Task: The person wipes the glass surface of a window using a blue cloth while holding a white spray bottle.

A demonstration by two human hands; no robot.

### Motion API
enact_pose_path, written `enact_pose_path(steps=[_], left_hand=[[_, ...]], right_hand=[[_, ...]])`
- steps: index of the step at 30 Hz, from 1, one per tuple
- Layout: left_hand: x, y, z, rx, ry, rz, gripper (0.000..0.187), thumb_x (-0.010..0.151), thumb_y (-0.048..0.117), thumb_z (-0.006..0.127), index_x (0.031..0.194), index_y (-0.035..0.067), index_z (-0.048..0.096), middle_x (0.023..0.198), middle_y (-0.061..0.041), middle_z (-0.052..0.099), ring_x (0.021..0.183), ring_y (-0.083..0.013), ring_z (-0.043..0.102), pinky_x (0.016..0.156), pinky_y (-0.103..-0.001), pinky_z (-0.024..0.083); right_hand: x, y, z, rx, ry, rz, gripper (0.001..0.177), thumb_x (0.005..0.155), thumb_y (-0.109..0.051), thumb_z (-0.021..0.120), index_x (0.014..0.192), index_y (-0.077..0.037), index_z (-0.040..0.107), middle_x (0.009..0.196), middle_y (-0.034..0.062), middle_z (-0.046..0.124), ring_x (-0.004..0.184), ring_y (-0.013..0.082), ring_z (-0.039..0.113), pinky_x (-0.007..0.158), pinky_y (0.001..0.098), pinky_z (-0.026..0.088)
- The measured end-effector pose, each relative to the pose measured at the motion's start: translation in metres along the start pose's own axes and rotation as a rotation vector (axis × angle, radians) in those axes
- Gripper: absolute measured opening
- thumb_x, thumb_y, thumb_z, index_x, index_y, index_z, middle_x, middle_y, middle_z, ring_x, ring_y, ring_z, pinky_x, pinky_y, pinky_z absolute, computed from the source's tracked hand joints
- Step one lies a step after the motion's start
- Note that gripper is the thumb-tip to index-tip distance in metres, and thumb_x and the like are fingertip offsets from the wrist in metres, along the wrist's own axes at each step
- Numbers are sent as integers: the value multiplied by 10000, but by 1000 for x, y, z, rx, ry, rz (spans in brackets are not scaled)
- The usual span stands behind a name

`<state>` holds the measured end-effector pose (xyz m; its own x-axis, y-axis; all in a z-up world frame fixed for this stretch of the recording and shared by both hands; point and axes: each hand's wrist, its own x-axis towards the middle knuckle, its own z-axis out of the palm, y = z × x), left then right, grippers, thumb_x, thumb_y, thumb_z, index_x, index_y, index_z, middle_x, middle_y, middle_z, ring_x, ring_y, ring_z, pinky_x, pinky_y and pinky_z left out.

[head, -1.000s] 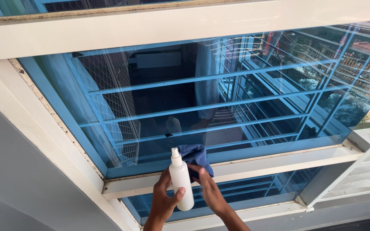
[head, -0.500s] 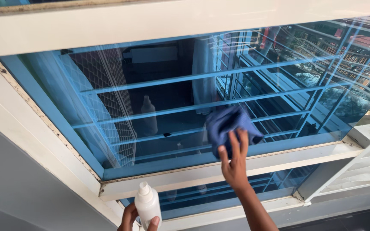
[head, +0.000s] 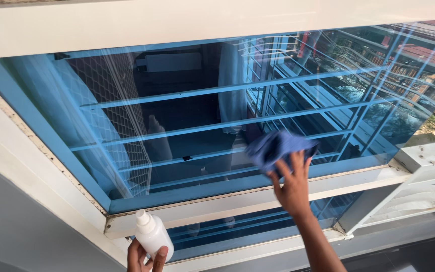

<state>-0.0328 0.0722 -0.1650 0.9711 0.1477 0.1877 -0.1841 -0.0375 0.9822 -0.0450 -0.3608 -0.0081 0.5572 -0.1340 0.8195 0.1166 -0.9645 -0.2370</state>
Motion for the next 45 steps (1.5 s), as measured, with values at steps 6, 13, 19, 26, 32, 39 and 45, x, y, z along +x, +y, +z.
enact_pose_path(steps=[6,13,19,26,32,39,45], left_hand=[[4,10,14,120,-59,29,866,745,258,817,1441,-4,373,1386,-263,550,1308,-389,580,1037,-627,507],[7,17,34,176,-128,18,883,730,267,832,1444,8,381,1384,-257,553,1316,-385,576,1044,-636,499],[10,20,22,184,-127,5,888,735,263,830,1450,4,371,1366,-263,557,1298,-389,592,1044,-636,503],[18,16,29,209,-99,-8,892,712,251,838,1445,7,392,1362,-267,568,1303,-390,589,1049,-647,493],[19,13,36,181,-145,8,889,737,255,838,1449,10,367,1387,-278,525,1329,-399,551,1062,-654,462],[33,5,29,198,-112,2,875,735,240,836,1437,-6,376,1378,-282,536,1319,-399,560,1054,-638,474],[24,-1,16,191,-45,3,861,734,225,834,1426,-22,386,1369,-287,546,1308,-398,568,1046,-623,486]], right_hand=[[62,-21,-32,369,273,186,605,1056,-337,648,1547,-75,409,1636,365,188,1517,555,267,1206,648,294],[4,-32,1,18,-34,-81,540,900,-331,761,1398,-190,607,1536,326,351,1472,576,268,1196,681,212],[6,25,-6,83,229,19,726,893,-93,786,1488,3,382,1533,341,411,1478,532,380,1223,580,334],[28,8,-29,364,401,248,1011,852,-32,883,1552,-62,153,1415,313,555,1359,388,597,1080,447,463],[27,-4,-18,250,226,176,748,851,-73,866,1491,-128,482,1502,290,299,1430,433,408,1202,519,426],[40,5,-29,58,291,16,707,775,116,619,1406,-199,657,1689,231,236,1587,507,223,1266,524,322],[56,1,-34,188,390,154,652,897,136,549,1507,-91,568,1729,234,312,1631,479,259,1338,516,259]])
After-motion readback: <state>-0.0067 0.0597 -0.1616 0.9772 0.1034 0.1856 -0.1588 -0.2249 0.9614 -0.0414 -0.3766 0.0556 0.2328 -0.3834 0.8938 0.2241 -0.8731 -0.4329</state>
